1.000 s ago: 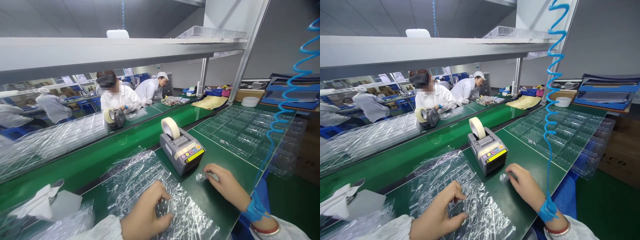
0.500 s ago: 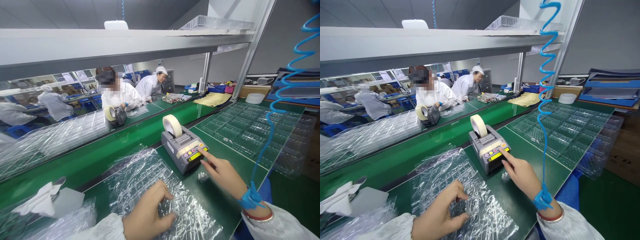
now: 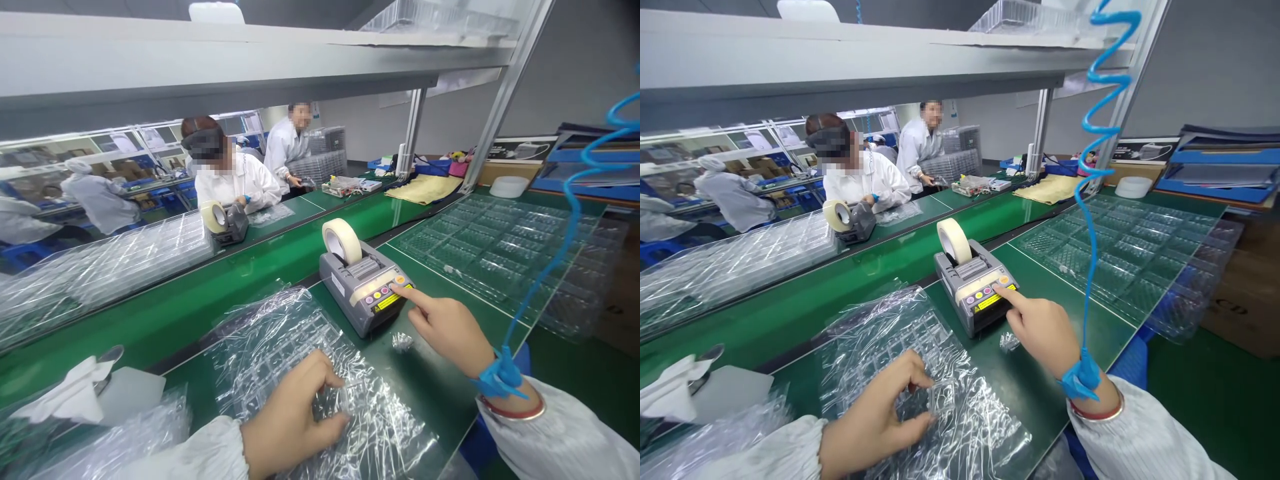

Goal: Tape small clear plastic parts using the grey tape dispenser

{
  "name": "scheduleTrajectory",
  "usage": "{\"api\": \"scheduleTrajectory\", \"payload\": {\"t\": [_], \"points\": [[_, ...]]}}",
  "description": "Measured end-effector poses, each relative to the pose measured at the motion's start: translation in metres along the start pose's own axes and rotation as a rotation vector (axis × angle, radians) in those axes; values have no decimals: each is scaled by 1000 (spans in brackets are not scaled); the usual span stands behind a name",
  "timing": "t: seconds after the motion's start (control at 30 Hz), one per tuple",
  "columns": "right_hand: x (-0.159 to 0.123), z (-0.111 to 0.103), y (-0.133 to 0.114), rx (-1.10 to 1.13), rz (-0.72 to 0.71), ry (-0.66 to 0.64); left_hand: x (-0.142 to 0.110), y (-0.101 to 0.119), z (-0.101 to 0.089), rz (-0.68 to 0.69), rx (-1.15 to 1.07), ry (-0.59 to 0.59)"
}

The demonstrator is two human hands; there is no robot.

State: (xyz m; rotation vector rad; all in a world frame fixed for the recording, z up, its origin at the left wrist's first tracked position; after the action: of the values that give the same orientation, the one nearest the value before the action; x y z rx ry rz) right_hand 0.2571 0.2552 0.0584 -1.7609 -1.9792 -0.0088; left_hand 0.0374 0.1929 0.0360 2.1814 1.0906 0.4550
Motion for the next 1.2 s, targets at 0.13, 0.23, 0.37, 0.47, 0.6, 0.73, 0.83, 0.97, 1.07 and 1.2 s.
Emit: {"api": "scheduleTrajectory", "payload": {"t": [0.13,0.23,0.37,0.47,0.6,0.73,0.83,0.97,1.07,1.2], "points": [[5,3,1,53,25,-28,0,0,0,19,11,1],[7,3,2,97,27,-40,1,0,0,26,15,5],[8,-5,9,157,55,5,2,0,-1,32,9,10],[6,-3,16,120,62,0,3,0,0,31,6,4],[3,3,20,51,50,4,2,0,0,25,5,-4],[7,0,18,-11,78,23,2,1,-2,37,1,-1],[13,-7,15,-60,130,19,3,-1,-1,26,1,-11],[15,-12,14,-81,156,-52,4,-2,1,-4,16,-15],[7,-6,15,30,82,-136,3,0,2,1,34,-25],[-13,1,25,238,68,-50,2,4,1,18,58,-4]]}}
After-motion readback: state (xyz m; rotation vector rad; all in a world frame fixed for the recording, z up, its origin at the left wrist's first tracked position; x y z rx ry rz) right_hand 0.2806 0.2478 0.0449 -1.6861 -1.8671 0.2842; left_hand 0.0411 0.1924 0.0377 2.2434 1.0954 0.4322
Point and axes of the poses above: each hand's wrist, its own x-axis towards the middle knuckle, its own z-axis out of the palm, y = z × x, the point moved 8 cm from there along x, towards the middle knuckle, and after that the axes turned 1 degree about x, right-handed, at the moved point
